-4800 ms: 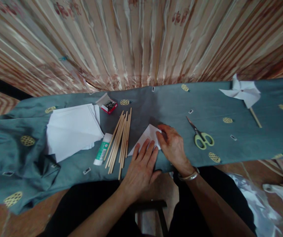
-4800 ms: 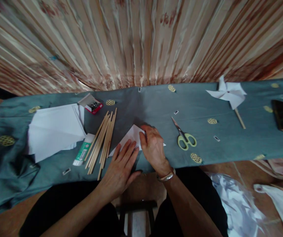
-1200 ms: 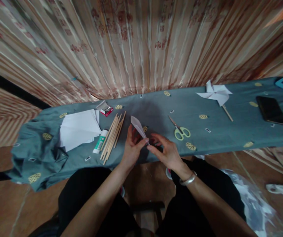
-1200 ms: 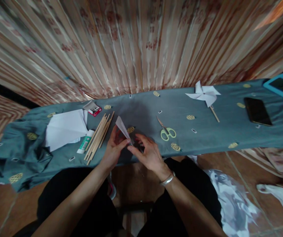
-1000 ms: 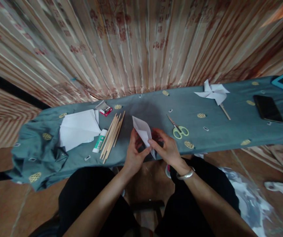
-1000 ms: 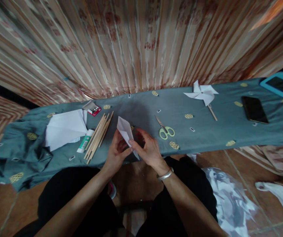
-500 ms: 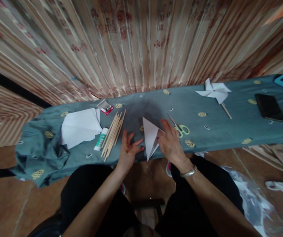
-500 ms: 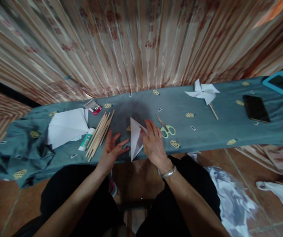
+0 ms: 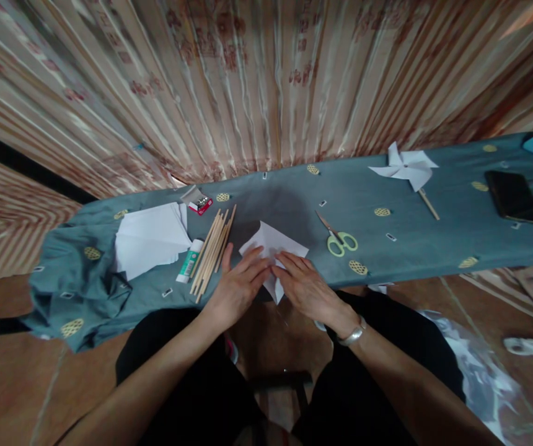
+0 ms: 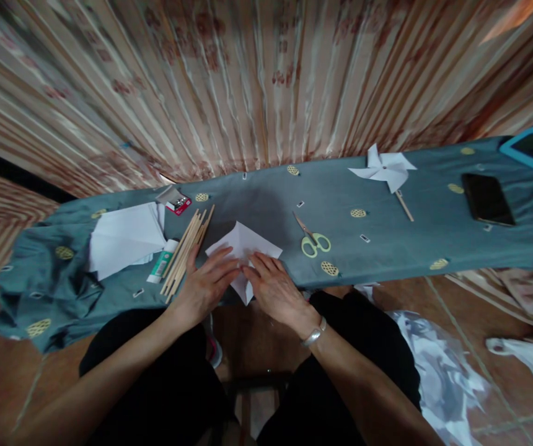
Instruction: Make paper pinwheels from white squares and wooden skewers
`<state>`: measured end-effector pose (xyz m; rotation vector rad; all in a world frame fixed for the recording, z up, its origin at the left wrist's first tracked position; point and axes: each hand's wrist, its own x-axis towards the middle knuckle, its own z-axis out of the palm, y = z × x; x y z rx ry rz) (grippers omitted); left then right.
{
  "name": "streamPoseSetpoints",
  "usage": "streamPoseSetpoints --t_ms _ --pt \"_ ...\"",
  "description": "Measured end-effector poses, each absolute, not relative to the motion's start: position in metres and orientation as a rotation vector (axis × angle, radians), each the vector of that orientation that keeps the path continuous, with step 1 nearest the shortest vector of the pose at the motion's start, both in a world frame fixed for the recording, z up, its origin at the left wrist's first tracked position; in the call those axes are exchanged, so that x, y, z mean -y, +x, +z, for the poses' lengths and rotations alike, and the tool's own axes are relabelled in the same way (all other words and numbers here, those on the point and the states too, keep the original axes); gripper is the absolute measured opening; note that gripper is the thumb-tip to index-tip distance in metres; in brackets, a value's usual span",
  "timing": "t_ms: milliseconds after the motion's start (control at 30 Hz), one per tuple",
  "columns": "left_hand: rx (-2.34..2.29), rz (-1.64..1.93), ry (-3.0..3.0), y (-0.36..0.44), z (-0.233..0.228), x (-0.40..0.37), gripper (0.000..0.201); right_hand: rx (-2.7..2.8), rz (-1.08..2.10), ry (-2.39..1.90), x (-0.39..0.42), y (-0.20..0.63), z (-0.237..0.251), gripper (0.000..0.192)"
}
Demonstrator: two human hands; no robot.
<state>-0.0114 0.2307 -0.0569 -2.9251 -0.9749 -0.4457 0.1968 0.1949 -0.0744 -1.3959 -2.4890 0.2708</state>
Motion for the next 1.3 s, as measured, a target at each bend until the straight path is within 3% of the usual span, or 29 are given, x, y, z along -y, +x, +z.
streamPoseSetpoints --t_ms 167,333,800,1033,1300 --pt "1.042 -0.58 -2.904 -0.027 -0.064 -0.233 0.021 2.356 0.513 -1.369 -0.191 0.21 -0.07 0.064" --pt "1.008 -0.771 -2.978 -0.026 -0.069 -0.217 0.023 2.245 0.501 -1.314 -0.195 0.227 -0.071 0.026" --pt "1.648 -1.04 -3.146 -0.025 -0.079 -0.228 0.027 1.825 0.735 -1.557 -0.222 0.222 -0.077 0.023" --pt "2.043 -1.164 -2.981 -0.026 -0.089 -0.232 0.044 1.736 0.656 -1.746 -0.23 0.212 -0.075 0.027" --pt "2.055 -1.136 -2.976 -0.025 -0.085 -0.235 0.048 1.746 0.6 -1.837 -0.235 0.205 -0.073 0.029"
